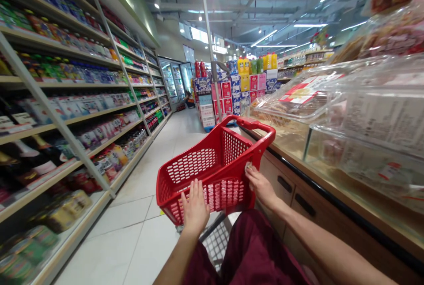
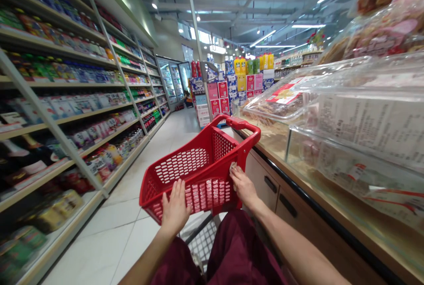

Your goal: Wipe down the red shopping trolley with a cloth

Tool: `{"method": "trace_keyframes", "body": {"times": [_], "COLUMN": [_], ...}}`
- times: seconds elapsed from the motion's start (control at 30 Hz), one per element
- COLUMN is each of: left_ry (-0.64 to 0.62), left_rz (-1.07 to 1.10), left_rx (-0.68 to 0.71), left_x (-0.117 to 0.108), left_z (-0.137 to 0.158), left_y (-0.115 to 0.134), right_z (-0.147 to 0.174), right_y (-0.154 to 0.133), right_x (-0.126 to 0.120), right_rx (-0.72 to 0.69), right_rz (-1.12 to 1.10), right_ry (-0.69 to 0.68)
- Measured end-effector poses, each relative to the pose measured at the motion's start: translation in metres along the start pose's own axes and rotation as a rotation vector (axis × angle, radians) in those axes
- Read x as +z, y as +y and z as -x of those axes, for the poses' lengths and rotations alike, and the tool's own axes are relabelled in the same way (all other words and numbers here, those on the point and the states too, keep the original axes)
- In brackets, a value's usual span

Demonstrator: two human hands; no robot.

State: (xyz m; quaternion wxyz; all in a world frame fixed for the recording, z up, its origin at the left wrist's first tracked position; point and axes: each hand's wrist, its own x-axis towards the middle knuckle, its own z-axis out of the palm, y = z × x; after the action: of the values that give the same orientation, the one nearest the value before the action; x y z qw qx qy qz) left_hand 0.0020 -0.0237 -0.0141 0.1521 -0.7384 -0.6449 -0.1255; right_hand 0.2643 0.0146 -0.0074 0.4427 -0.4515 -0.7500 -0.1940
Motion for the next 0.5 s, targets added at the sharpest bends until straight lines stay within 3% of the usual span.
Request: {"method": "trace_keyframes", "body": {"times": [0.2,0.4,0.5], "left_ry": [0.013,-0.018,-0.028], "left_rz": [0.000,0.055,0.081], "left_rx": [0.002,0.024,-0.003], "left_x": [0.001,-0.003,-0.006], "left_z": [0.003,0.002,0.002], "left_y": [-0.004,-0.010,-0.009], "right_z": [-0.019,-0.001,-0.008], "right_y": [-0.016,-0.034,-0.051], "right_x": [0.008,0.021,0.023], "right_rx": [-0.016,-0.171,-0.169], "right_rz": [-0.053,-0.092,-0.128], "right_ry": [0.082,-0.051,-0.036]}}
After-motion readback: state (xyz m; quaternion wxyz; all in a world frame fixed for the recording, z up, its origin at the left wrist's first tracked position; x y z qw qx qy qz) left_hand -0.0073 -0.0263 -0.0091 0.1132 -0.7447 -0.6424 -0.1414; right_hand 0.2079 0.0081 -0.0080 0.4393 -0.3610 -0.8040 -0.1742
